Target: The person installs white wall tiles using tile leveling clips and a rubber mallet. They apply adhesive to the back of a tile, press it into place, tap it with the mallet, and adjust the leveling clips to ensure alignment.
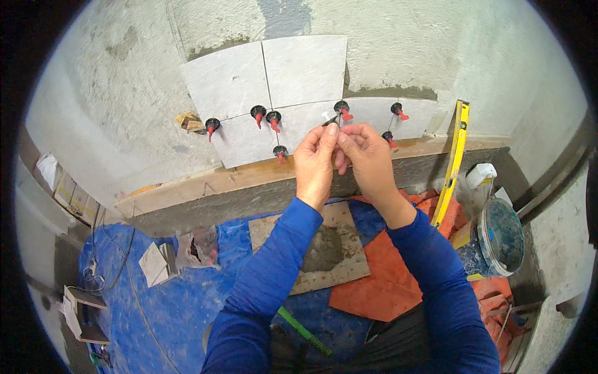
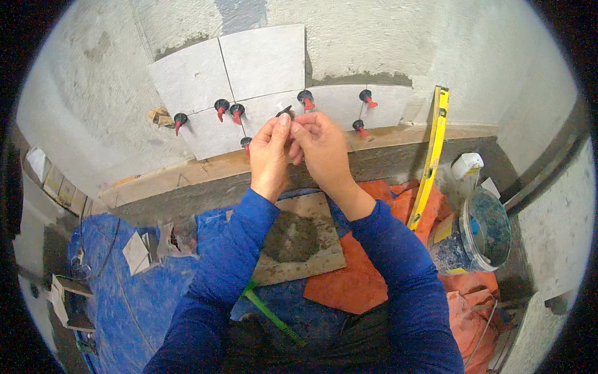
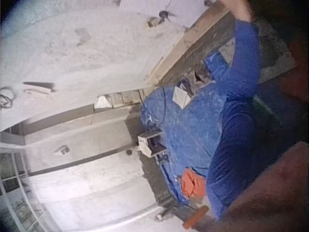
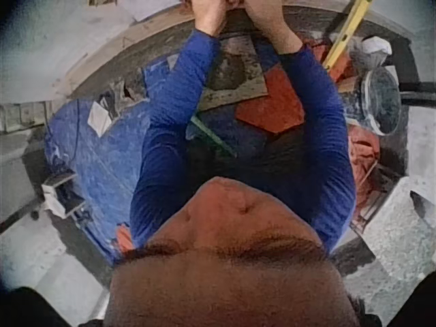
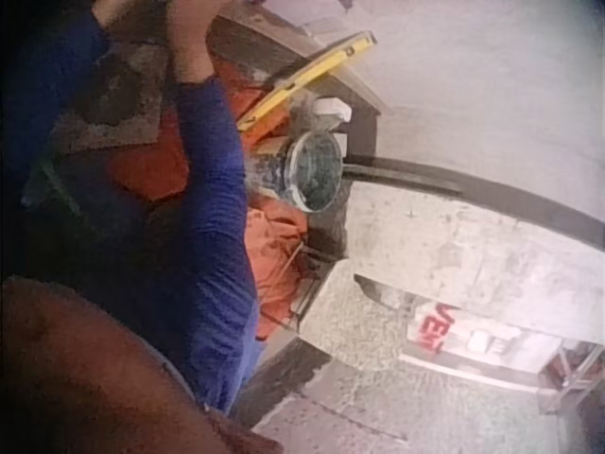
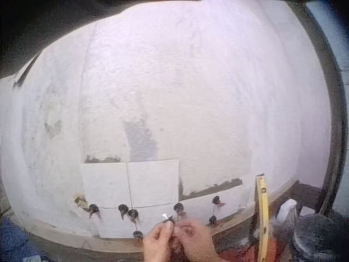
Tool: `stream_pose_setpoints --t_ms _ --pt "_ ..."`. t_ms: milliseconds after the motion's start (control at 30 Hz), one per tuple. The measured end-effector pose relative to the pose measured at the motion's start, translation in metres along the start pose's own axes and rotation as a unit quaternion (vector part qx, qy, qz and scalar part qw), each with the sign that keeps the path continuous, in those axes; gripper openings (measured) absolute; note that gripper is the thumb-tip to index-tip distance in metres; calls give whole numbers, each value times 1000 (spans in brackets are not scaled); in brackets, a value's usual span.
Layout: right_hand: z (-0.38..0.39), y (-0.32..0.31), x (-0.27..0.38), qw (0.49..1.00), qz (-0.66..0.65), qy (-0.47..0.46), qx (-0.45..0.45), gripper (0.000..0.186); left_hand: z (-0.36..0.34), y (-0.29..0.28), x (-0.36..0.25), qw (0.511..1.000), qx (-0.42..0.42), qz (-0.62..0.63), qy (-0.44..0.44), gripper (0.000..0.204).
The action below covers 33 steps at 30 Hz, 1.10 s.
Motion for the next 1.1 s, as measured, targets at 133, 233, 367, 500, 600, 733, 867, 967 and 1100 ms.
stream_pose_setpoints --t_ms 133,233,367,500,600,733,867,967,1100 --pt "1 -5 -6 998 51 -8 -29 20 2 -7 0 999 -33 4 21 35" --pt "1 -4 -7 991 121 -29 -42 21 -2 -27 6 993 -110 -35 6 33" --pt "-3 12 1 959 256 -117 -36 24 -10 -39 12 992 -127 3 3 34" --pt "-11 24 -11 973 210 -94 -30 23 -12 -47 19 989 -137 44 -31 37" --pt "-20 28 -31 996 72 3 -45 23 -14 -48 18 987 -131 87 -32 36" --pt "-33 37 -37 998 3 28 -54 21 -11 -52 16 981 -150 126 -4 34" --pt "-40 47 -52 993 -89 63 -53 21 -3 -51 13 975 -121 177 51 31" --pt "-42 54 -65 989 -105 91 -53 20 3 -59 22 966 -148 204 50 30" --pt "-45 58 -67 992 -81 85 -49 20 2 -71 31 966 -168 192 33 33"
Point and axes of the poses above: each hand's wrist, its own z-axis away from the middle knuckle, its own y-axis out of the palm, x = y × z, the point moved 10 cm from there along -z, towards the middle knuckle, and after that the axes turned 2 degrees about z, right-handed, at the moved point
